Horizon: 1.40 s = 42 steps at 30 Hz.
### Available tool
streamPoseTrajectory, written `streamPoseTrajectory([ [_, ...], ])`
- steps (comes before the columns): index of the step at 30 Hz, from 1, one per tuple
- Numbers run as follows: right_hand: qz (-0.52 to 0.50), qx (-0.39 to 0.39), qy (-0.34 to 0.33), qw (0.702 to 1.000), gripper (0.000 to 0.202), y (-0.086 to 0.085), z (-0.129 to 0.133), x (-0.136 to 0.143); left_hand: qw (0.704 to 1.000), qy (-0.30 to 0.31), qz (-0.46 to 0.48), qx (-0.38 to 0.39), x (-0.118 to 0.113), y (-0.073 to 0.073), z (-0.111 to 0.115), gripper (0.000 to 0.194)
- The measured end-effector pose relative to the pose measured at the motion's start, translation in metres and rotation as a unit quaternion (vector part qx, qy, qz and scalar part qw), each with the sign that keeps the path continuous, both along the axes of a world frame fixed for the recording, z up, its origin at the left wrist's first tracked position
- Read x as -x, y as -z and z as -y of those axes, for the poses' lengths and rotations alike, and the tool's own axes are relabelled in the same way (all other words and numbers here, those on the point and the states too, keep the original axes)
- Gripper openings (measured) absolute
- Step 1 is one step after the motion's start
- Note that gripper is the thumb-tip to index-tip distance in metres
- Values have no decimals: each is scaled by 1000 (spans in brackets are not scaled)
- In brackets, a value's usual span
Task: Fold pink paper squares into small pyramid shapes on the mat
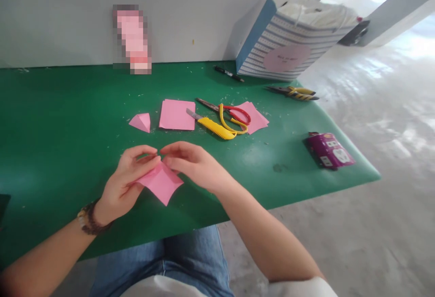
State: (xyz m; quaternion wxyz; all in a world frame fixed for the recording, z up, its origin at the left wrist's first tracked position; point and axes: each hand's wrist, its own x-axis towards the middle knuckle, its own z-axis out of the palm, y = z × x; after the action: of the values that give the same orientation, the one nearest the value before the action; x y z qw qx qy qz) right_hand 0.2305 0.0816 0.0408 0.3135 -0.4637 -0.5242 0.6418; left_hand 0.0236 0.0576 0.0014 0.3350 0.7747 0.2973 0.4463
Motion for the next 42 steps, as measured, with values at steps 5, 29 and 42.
streamPoseTrajectory([
  [5,-2,27,-7,1000,16,9,0,10,997,-59,-51,-13,-3,3,4,69],
  [29,-75,87,35,993,24,21,-3,8,983,-167,-79,5,-5,-8,0,27],
  [42,307,-229,-58,922,45,-8,8,13,964,-195,-177,34,-8,-9,2,18],
])
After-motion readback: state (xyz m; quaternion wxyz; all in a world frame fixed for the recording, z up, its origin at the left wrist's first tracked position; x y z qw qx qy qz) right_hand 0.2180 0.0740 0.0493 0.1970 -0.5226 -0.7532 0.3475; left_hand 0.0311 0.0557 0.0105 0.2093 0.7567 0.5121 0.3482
